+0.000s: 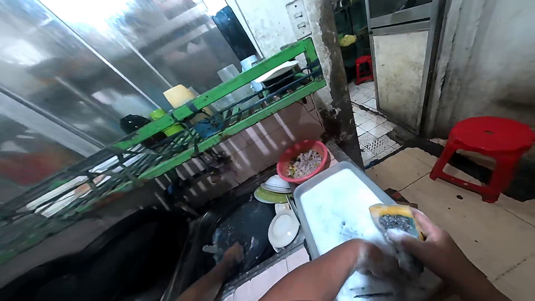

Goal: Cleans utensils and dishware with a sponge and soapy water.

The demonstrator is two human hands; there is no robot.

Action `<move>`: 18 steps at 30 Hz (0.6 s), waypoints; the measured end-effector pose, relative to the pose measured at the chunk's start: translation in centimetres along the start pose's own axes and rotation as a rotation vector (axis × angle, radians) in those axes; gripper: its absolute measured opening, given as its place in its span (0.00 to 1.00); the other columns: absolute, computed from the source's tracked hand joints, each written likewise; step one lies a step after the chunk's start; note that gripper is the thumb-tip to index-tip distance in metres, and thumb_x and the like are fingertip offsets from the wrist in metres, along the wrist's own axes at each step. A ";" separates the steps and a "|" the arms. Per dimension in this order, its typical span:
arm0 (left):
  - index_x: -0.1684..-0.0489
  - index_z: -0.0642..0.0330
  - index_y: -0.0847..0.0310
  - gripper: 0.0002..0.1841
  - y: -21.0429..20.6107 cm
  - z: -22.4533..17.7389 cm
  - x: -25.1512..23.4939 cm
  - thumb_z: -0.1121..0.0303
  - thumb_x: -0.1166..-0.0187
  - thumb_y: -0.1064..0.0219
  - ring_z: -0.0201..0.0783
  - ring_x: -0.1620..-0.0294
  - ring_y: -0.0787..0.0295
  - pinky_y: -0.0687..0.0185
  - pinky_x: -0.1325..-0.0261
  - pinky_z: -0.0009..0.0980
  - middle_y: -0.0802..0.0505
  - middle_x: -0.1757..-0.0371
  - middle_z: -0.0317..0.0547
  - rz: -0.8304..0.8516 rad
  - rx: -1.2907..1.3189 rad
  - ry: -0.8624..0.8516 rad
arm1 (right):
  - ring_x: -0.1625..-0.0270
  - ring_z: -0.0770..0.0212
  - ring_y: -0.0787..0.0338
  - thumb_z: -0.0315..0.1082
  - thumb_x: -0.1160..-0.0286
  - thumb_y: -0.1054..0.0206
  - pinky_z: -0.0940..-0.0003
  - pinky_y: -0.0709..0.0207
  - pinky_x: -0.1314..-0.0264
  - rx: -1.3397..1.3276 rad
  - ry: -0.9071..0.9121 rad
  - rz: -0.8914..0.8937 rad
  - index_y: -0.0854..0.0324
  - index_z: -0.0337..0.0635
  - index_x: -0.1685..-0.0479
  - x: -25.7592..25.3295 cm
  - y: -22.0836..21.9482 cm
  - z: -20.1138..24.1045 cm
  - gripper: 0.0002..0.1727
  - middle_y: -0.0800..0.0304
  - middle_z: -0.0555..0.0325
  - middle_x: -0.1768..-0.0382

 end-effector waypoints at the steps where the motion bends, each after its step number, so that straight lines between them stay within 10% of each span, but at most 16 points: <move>1: 0.36 0.76 0.18 0.19 -0.2 0.2 -0.8 0.66 0.15 0.35 0.55 0.35 0.16 0.26 0.29 0.52 0.13 0.34 0.67 0.021 -0.122 0.012 | 0.45 0.67 0.07 0.55 0.47 0.24 0.60 0.13 0.41 0.010 -0.005 0.002 0.23 0.40 0.25 0.0 0.0 0.0 0.45 0.07 0.56 0.45; 6: 0.31 0.71 0.20 0.20 -0.1 3.2 -4.9 0.65 0.12 0.38 0.57 0.29 0.18 0.28 0.24 0.56 0.14 0.31 0.66 -0.050 -0.033 -0.075 | 0.43 0.66 0.08 0.59 0.47 0.24 0.59 0.13 0.39 0.040 0.017 0.003 0.24 0.41 0.24 -0.2 0.3 -0.5 0.47 0.07 0.55 0.43; 9: 0.40 0.73 0.18 0.14 2.5 4.5 -5.6 0.72 0.17 0.36 0.51 0.45 0.14 0.20 0.37 0.52 0.10 0.46 0.62 -0.117 0.066 -0.257 | 0.44 0.65 0.07 0.56 0.45 0.22 0.56 0.12 0.40 0.038 0.007 0.047 0.24 0.42 0.24 -0.1 0.5 -0.5 0.45 0.07 0.55 0.43; 14: 0.26 0.67 0.25 0.25 4.4 9.1 -7.0 0.69 0.22 0.30 0.49 0.39 0.15 0.23 0.31 0.52 0.12 0.37 0.59 -0.154 0.164 -0.068 | 0.39 0.47 0.08 0.40 0.34 0.22 0.40 0.18 0.33 0.378 0.074 0.327 0.19 0.41 0.29 -0.3 0.0 0.4 0.31 0.08 0.43 0.41; 18: 0.27 0.62 0.28 0.20 5.8 9.8 -4.1 0.71 0.17 0.37 0.33 0.59 0.12 0.15 0.52 0.34 0.09 0.54 0.44 -0.336 0.694 -0.255 | 0.33 0.36 0.12 0.45 0.27 0.26 0.29 0.24 0.32 0.740 -0.128 0.581 0.21 0.51 0.23 -0.9 -1.4 1.2 0.30 0.11 0.41 0.35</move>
Point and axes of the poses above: each hand's wrist, its own x-axis away from the middle knuckle, its own y-axis out of the back of the hand, z = x × y, the point moved 1 cm from there along -x, towards the middle knuckle
